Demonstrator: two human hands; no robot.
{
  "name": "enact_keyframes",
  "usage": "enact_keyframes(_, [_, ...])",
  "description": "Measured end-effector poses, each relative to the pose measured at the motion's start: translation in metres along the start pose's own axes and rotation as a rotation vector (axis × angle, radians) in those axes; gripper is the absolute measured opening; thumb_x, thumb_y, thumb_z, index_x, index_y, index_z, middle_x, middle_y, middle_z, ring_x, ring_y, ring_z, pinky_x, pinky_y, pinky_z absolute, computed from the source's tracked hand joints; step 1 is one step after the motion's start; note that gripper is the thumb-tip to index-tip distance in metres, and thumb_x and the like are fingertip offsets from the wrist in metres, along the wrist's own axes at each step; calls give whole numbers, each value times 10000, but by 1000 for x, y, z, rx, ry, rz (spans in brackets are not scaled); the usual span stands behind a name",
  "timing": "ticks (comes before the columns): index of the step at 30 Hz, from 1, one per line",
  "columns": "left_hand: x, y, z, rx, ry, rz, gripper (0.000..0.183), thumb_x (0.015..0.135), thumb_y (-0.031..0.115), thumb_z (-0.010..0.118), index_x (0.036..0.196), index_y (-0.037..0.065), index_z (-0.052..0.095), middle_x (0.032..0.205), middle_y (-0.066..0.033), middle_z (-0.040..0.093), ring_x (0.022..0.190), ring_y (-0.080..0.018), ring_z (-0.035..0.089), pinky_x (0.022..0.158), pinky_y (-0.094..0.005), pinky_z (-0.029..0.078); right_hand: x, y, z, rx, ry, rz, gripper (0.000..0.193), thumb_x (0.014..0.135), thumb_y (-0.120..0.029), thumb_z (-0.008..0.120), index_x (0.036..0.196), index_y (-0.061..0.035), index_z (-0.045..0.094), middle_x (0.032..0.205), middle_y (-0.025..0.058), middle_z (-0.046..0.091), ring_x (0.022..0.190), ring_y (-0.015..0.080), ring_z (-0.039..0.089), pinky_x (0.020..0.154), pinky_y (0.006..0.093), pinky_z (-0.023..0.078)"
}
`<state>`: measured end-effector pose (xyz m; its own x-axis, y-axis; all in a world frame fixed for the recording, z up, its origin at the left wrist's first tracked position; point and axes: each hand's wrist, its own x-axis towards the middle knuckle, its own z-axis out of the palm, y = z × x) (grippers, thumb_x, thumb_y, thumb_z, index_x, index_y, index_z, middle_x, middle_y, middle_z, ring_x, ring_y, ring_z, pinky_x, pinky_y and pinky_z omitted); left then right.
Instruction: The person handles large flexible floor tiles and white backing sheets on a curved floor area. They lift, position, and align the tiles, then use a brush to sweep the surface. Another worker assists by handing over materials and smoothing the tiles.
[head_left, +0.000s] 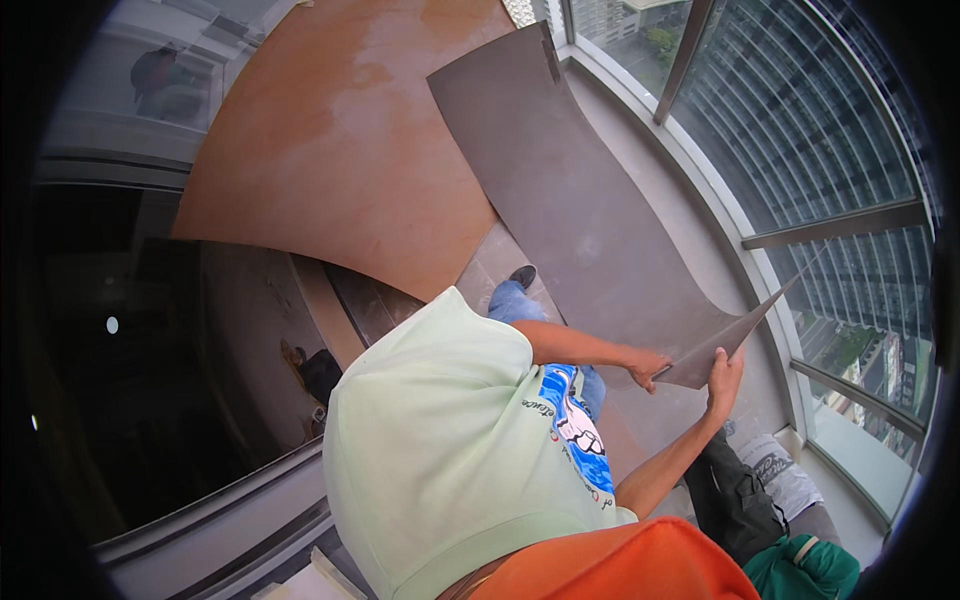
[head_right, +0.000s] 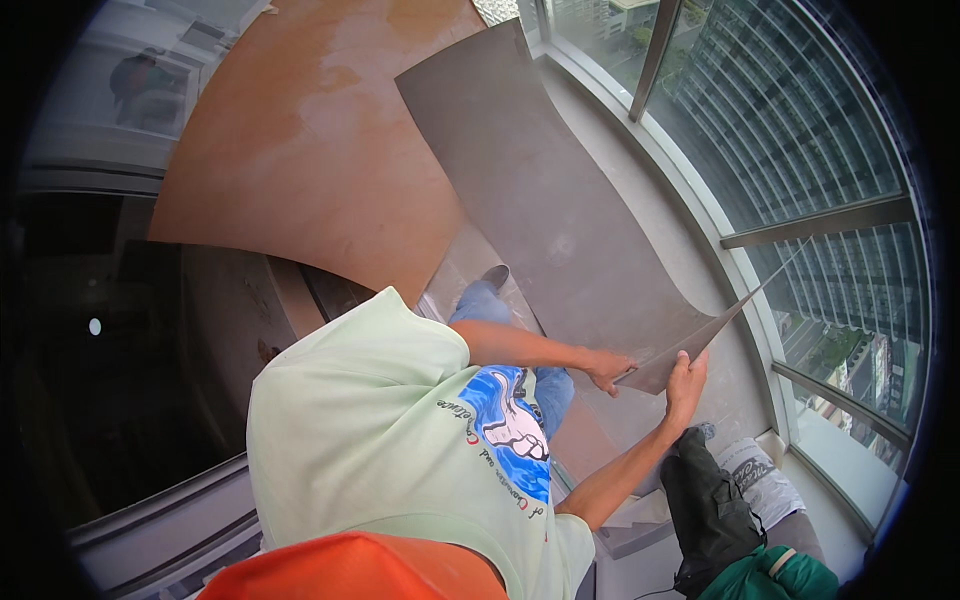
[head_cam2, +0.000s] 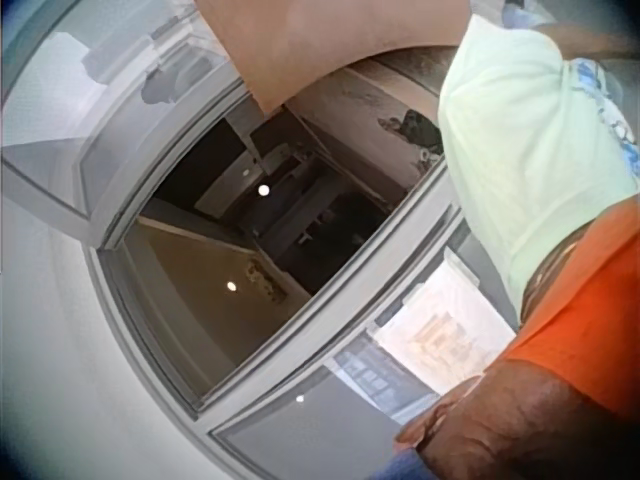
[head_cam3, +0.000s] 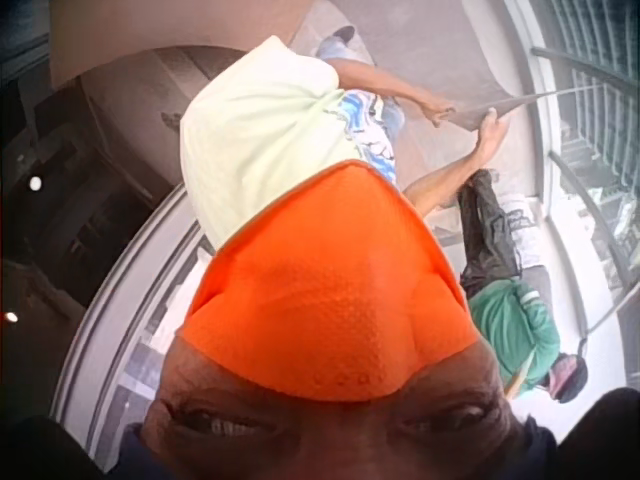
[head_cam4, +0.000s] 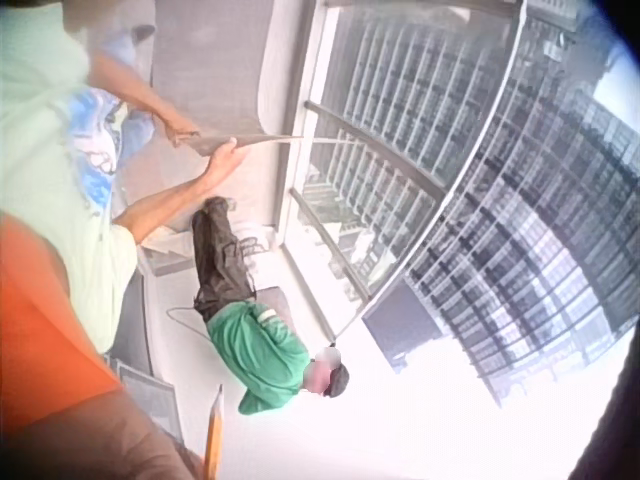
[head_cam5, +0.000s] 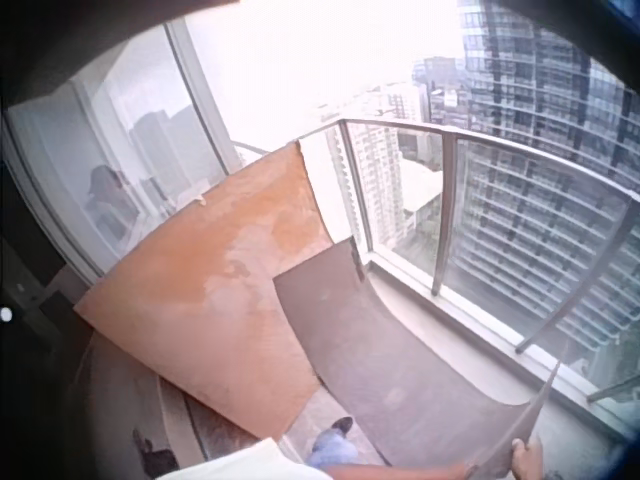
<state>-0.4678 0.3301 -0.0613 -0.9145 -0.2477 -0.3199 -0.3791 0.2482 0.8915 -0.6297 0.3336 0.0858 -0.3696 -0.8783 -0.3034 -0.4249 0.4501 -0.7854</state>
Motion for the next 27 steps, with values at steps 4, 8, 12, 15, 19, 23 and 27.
enact_keyframes(4, [1,11,20,-77,-14,-60,861,721,298,750,1377,0,279,1268,-246,486,1185,-383,471,986,-427,386,-12,55,-38,99,36,55,463,843,-72,456,1276,83,396,1216,248,522,1113,343,518,966,367,367])
enact_keyframes(8, [-19,-14,48,-120,140,-254,825,752,347,722,1378,21,294,1262,-246,493,1181,-380,475,985,-429,386,-18,122,-87,125,104,155,466,835,-49,463,1269,102,389,1223,252,510,1112,337,515,962,372,372])
enact_keyframes(12, [-45,-38,34,10,44,-490,744,799,398,666,1357,30,338,1251,-226,506,1155,-376,492,959,-419,406,-36,169,-132,133,183,232,421,830,-27,476,1237,72,443,1128,193,568,991,288,566,885,357,419])
enact_keyframes(15, [-68,-60,14,-53,251,-497,698,805,408,651,1327,26,390,1216,-210,538,1131,-363,513,946,-411,416,-53,193,-152,230,248,320,434,821,-23,486,1240,82,444,1132,202,571,985,297,569,872,361,429])
enact_keyframes(19, [-99,-80,-31,-108,438,-526,635,823,379,631,1297,8,429,1207,-216,549,1128,-360,520,946,-412,415,-75,203,-153,156,288,366,475,789,-33,505,1238,107,443,1147,220,570,981,305,573,861,367,436])
enact_keyframes(23, [-140,-94,-85,-145,539,-538,624,826,345,625,1298,-9,424,1234,-238,532,1157,-361,504,967,-403,401,-85,184,-130,39,352,382,488,769,-41,513,1227,114,451,1136,215,576,952,299,581,848,371,442])
enact_keyframes(27, [-201,-132,-144,-264,675,-468,604,833,322,622,1297,-12,429,1223,-223,543,1157,-335,511,972,-374,402,-62,189,-94,139,321,380,452,785,-79,498,1209,77,484,1126,180,557,929,249,555,797,356,433])
